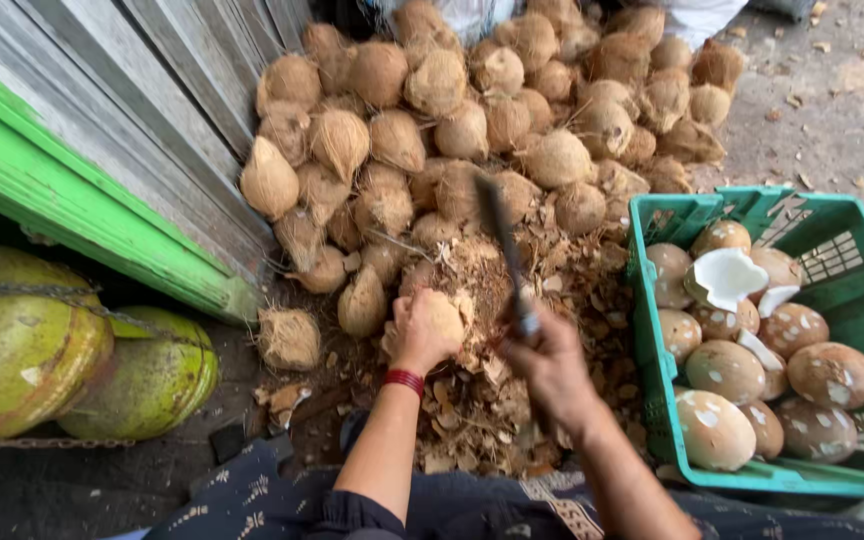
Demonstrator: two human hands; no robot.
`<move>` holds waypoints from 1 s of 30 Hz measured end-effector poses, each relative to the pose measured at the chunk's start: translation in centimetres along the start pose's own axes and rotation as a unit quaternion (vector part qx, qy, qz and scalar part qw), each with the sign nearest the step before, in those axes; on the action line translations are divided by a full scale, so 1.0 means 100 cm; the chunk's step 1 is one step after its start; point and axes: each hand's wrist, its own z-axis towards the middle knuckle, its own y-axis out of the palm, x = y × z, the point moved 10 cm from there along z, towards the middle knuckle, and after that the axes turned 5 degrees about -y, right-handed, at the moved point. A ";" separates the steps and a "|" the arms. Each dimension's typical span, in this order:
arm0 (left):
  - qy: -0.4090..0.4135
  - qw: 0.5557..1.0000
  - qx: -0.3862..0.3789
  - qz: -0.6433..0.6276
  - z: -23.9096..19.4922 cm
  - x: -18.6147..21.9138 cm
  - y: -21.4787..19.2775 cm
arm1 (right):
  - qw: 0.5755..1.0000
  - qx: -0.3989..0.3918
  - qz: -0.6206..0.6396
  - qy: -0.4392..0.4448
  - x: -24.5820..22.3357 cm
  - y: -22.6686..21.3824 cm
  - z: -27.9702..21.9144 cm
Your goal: The person uses a curved knife to peel the fibrous husk off a coconut while seated on the ground. The peeled coconut is then placed into a green crate alongside other processed coconuts.
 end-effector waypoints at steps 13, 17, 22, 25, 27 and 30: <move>0.115 0.983 0.055 -0.132 -0.017 -0.034 -0.002 | 0.966 -0.070 -0.020 0.247 0.120 0.046 -0.020; 0.148 0.961 0.091 -0.214 -0.021 -0.054 -0.010 | 0.998 -0.033 -0.019 -0.057 0.041 0.028 -0.004; 0.054 0.983 0.073 -0.161 -0.005 -0.045 -0.014 | 0.985 -0.062 -0.070 0.145 0.132 0.070 -0.013; -0.027 0.992 0.035 -0.117 -0.009 -0.049 -0.002 | 0.921 -0.074 0.063 0.376 0.217 0.069 -0.045; -0.047 0.991 0.041 -0.119 -0.014 -0.052 0.002 | 0.922 -0.106 -0.006 0.372 0.240 0.059 -0.042; -0.115 0.893 0.048 -0.432 -0.018 -0.074 0.016 | 0.918 -0.109 -0.128 0.358 0.253 0.049 -0.027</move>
